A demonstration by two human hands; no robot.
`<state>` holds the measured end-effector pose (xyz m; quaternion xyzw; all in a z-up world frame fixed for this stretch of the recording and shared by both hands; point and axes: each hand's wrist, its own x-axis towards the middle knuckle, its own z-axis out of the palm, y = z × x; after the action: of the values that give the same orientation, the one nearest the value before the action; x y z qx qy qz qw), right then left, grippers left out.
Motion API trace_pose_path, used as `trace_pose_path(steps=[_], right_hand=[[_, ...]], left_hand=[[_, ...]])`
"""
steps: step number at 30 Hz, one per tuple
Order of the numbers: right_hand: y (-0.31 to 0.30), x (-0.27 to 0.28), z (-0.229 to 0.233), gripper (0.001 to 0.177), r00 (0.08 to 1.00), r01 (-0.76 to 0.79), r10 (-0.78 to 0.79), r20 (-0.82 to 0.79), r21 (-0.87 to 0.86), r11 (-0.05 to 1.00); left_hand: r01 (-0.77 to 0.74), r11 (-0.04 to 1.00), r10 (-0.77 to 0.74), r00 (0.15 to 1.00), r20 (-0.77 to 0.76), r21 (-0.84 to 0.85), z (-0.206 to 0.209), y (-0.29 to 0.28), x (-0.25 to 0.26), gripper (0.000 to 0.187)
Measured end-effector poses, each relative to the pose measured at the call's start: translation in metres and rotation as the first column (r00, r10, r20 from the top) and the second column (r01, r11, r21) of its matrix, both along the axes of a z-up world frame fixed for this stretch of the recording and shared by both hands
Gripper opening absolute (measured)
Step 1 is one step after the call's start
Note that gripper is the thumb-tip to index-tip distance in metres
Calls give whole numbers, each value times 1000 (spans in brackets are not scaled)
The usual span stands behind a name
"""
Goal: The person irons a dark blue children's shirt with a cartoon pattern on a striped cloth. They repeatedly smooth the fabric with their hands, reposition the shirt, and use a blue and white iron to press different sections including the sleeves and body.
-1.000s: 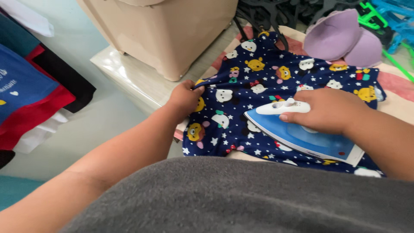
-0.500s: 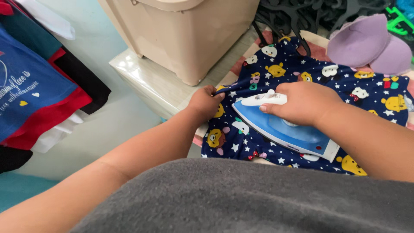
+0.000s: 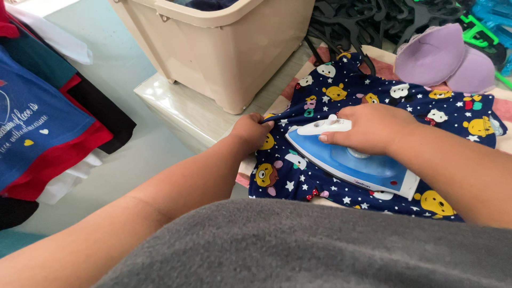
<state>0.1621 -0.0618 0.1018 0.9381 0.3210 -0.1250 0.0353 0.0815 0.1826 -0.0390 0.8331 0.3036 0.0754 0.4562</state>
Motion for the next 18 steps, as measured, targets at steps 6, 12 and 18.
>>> trace_pose_path(steps=[6, 12, 18], right_hand=[[-17, 8, -2, 85, 1000, 9, -8, 14, -25, 1000], [-34, 13, -4, 88, 995, 97, -98, -16, -30, 995], [-27, 9, -4, 91, 998, 34, -33, 45, -3, 999]], left_hand=[[-38, 994, 34, 999, -38, -100, 7, -4, -4, 32], [-5, 996, 3, 1000, -19, -87, 10, -6, -7, 33], [-26, 991, 22, 999, -27, -130, 13, -7, -9, 32]])
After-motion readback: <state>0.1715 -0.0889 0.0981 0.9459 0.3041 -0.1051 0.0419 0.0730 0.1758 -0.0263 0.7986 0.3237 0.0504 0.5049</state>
